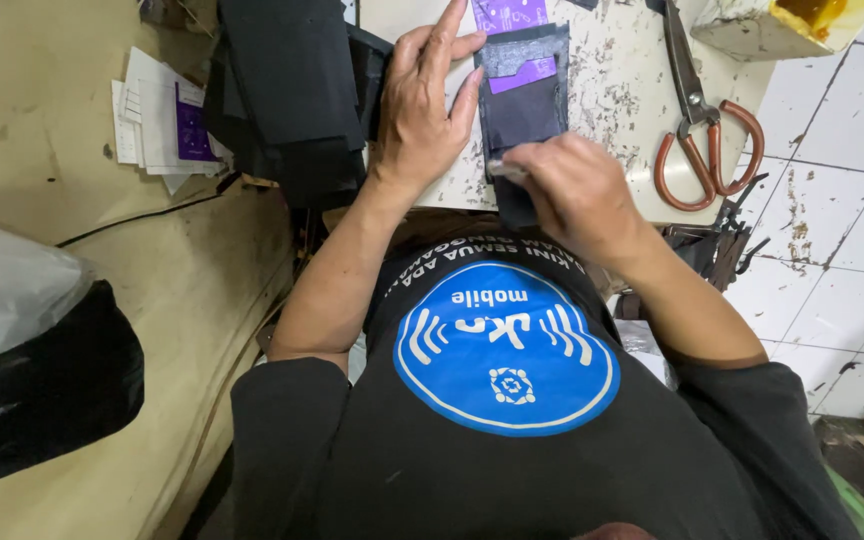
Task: Assembling a leather wallet by applying adhesive, trimming edges with scissors, and folding pieces.
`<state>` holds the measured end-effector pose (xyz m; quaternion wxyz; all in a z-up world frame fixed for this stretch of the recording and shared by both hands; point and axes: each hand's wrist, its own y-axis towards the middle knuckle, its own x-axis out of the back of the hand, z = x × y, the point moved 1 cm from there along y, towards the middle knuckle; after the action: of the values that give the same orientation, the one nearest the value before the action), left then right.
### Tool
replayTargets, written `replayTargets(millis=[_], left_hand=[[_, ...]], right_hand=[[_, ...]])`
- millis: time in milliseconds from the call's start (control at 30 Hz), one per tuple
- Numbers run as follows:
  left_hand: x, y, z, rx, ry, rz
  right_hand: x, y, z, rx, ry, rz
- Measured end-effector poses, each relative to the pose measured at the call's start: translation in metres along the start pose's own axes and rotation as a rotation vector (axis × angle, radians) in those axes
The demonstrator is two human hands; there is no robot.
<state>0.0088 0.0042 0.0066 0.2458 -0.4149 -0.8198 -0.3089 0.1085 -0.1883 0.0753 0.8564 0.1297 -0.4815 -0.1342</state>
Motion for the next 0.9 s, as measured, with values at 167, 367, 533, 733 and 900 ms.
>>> replayTargets(millis=[167, 367, 533, 733, 900], left_hand=[[-0.003, -0.001, 0.003, 0.007, 0.005, -0.003], [0.003, 0.001, -0.002, -0.030, -0.010, -0.006], [0.001, 0.000, -0.003, -0.027, -0.012, 0.011], [0.002, 0.001, -0.005, 0.011, -0.007, 0.014], [0.007, 0.005, -0.010, 0.012, -0.040, 0.024]], right_hand=[[0.021, -0.011, 0.011, -0.030, 0.199, 0.119], [0.059, -0.029, -0.015, -0.229, 0.038, -0.031], [0.036, -0.041, -0.040, -0.141, -0.045, -0.071], [0.034, -0.045, -0.032, -0.081, -0.188, 0.037], [0.071, -0.057, -0.022, -0.242, 0.134, 0.116]])
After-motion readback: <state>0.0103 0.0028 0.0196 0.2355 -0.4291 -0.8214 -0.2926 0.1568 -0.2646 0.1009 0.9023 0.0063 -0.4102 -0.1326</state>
